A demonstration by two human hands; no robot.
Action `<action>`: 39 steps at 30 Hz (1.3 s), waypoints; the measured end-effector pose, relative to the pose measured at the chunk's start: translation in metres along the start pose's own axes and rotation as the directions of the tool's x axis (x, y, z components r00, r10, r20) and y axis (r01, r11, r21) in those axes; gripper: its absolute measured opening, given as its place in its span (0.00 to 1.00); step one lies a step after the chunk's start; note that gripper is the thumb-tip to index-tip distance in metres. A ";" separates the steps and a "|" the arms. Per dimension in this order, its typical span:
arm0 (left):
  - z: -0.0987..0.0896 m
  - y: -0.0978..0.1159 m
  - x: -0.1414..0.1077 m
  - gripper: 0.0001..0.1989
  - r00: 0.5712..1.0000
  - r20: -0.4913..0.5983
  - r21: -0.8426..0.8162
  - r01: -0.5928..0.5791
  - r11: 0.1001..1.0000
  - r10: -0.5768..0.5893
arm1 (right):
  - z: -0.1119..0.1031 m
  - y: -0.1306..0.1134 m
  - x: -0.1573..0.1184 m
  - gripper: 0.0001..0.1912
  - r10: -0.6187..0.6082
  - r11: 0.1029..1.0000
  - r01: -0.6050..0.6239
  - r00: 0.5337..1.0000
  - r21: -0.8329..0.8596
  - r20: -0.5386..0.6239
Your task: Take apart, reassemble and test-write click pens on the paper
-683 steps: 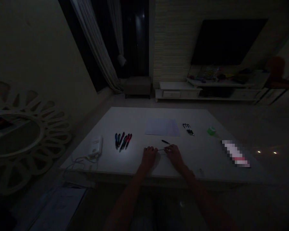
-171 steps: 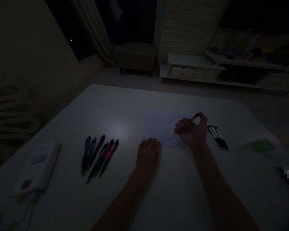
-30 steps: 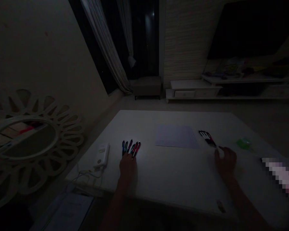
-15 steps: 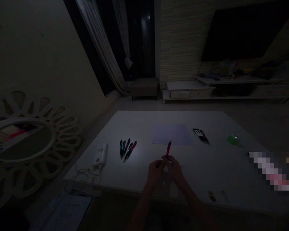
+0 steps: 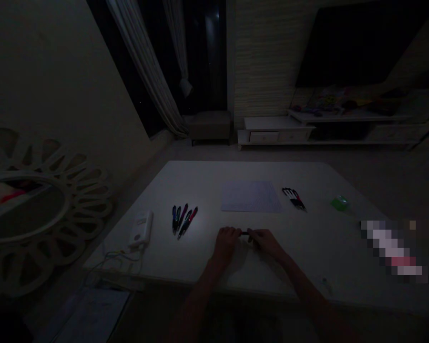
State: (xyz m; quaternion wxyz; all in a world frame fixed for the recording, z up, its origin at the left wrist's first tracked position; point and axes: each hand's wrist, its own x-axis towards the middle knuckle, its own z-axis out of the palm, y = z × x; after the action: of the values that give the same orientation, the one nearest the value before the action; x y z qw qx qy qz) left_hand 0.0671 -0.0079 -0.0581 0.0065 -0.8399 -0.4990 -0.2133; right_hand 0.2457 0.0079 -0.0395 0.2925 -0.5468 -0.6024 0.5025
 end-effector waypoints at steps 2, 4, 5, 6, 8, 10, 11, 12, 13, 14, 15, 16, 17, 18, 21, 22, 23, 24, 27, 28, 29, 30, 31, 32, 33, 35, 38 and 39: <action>0.004 -0.002 0.000 0.08 1.000 0.010 0.003 0.013 1.000 -0.013 | 0.003 0.005 0.003 0.29 -0.023 1.000 0.023 1.000 0.006 -0.011; 0.005 -0.003 -0.001 0.09 1.000 0.015 0.015 0.016 1.000 -0.016 | 0.004 0.009 0.004 0.25 -0.090 0.996 0.089 0.995 -0.022 -0.048; 0.005 -0.003 -0.001 0.10 1.000 0.018 0.021 0.017 1.000 -0.017 | 0.005 0.010 0.003 0.23 -0.130 0.991 0.127 0.989 -0.039 -0.070; 0.006 -0.002 -0.001 0.10 1.000 0.021 0.026 0.017 1.000 -0.018 | 0.005 0.011 0.002 0.21 -0.167 0.985 0.163 0.982 -0.052 -0.091; 0.006 -0.002 -0.001 0.10 0.999 0.028 0.029 0.020 0.999 -0.021 | 0.005 0.012 0.000 0.19 -0.208 0.978 0.203 0.971 -0.058 -0.114; 0.007 -0.003 0.000 0.10 0.999 0.030 0.025 0.024 0.999 -0.024 | 0.004 0.012 0.000 0.20 -0.186 0.982 0.181 0.977 -0.055 -0.103; 0.008 -0.003 0.000 0.09 0.999 0.030 0.022 0.024 0.999 -0.024 | 0.003 0.012 0.002 0.22 -0.154 0.987 0.149 0.984 -0.055 -0.092; 0.008 -0.003 0.000 0.09 0.999 0.030 0.022 0.023 1.000 -0.023 | 0.003 0.011 0.004 0.24 -0.125 0.991 0.120 0.989 -0.061 -0.084; 0.008 -0.003 0.000 0.09 0.999 0.029 0.024 0.024 0.999 -0.025 | 0.002 0.010 0.006 0.25 -0.113 0.992 0.107 0.990 -0.070 -0.079; 0.008 -0.003 0.001 0.09 0.999 0.027 0.029 0.028 0.999 -0.029 | 0.002 0.009 0.008 0.25 -0.122 0.990 0.116 0.989 -0.076 -0.079; 0.008 -0.003 0.001 0.09 0.999 0.024 0.037 0.035 0.999 -0.035 | 0.001 0.008 0.010 0.23 -0.149 0.987 0.143 0.985 -0.076 -0.087; 0.008 -0.003 0.001 0.09 0.999 0.021 0.044 0.041 0.998 -0.042 | 0.001 0.007 0.012 0.21 -0.179 0.982 0.172 0.979 -0.072 -0.099; 0.008 -0.002 0.001 0.09 0.999 0.018 0.050 0.046 0.998 -0.047 | 0.000 0.006 0.013 0.20 -0.193 0.980 0.187 0.976 -0.064 -0.105; 0.007 -0.002 0.001 0.09 0.999 0.016 0.053 0.047 0.997 -0.048 | 0.000 0.005 0.013 0.20 -0.180 0.983 0.175 0.978 -0.054 -0.101; 0.008 -0.002 0.002 0.08 0.999 0.008 0.052 0.036 0.998 -0.037 | -0.001 0.003 0.013 0.22 -0.097 0.995 0.094 0.993 -0.046 -0.066; 0.008 -0.002 0.002 0.08 0.999 0.003 0.052 0.037 0.998 -0.037 | -0.002 0.003 0.012 0.22 -0.114 0.993 0.112 0.991 -0.042 -0.062; 0.008 -0.003 0.002 0.08 0.999 -0.002 0.052 0.040 0.998 -0.040 | -0.002 0.003 0.012 0.21 -0.151 0.988 0.149 0.986 -0.035 -0.071; 0.009 -0.003 0.002 0.08 0.999 -0.005 0.053 0.043 0.998 -0.043 | -0.002 0.003 0.012 0.20 -0.185 0.983 0.184 0.979 -0.023 -0.082; 0.010 -0.003 0.002 0.08 0.999 -0.004 0.056 0.042 0.998 -0.042 | -0.003 0.007 0.014 0.22 -0.157 0.988 0.157 0.986 -0.002 -0.054; 0.011 -0.003 0.002 0.08 0.999 -0.002 0.059 0.038 0.998 -0.038 | -0.002 0.008 0.015 0.23 -0.138 0.990 0.138 0.990 -0.005 -0.041; 0.011 -0.003 0.002 0.08 0.999 -0.001 0.063 0.035 0.997 -0.035 | -0.002 0.010 0.016 0.23 -0.139 0.990 0.139 0.990 -0.008 -0.040; 0.011 -0.003 0.002 0.08 0.999 -0.001 0.068 0.035 0.997 -0.034 | -0.002 0.011 0.017 0.22 -0.156 0.988 0.156 0.987 -0.008 -0.049; 0.011 -0.003 0.002 0.08 0.999 -0.002 0.073 0.035 0.997 -0.035 | -0.001 0.012 0.018 0.21 -0.170 0.985 0.171 0.983 -0.002 -0.066; 0.011 -0.003 0.001 0.08 0.999 -0.002 0.078 0.036 0.996 -0.036 | -0.001 0.013 0.018 0.21 -0.170 0.985 0.171 0.983 0.007 -0.074; 0.011 -0.003 0.001 0.08 0.999 -0.002 0.082 0.036 0.996 -0.036 | -0.001 0.013 0.018 0.22 -0.154 0.988 0.155 0.986 0.011 -0.072; 0.011 -0.003 0.001 0.07 0.999 -0.004 0.089 0.033 0.995 -0.033 | 0.000 0.012 0.018 0.23 -0.119 0.993 0.119 0.991 -0.002 -0.054; 0.012 -0.003 0.001 0.09 0.999 -0.025 0.097 0.033 0.995 -0.031 | 0.000 0.011 0.017 0.20 -0.186 0.983 0.185 0.979 -0.010 -0.084; 0.013 -0.004 0.001 0.10 0.999 -0.035 0.096 0.032 0.995 -0.029 | 0.001 0.010 0.017 0.20 -0.191 0.981 0.192 0.977 0.001 -0.093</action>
State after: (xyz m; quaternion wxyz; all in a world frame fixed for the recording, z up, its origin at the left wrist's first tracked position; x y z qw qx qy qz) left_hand 0.0688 -0.0023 -0.0700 0.0523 -0.8272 -0.5213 -0.2030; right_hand 0.2448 0.0227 -0.0525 0.3697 -0.5075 -0.6357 0.4490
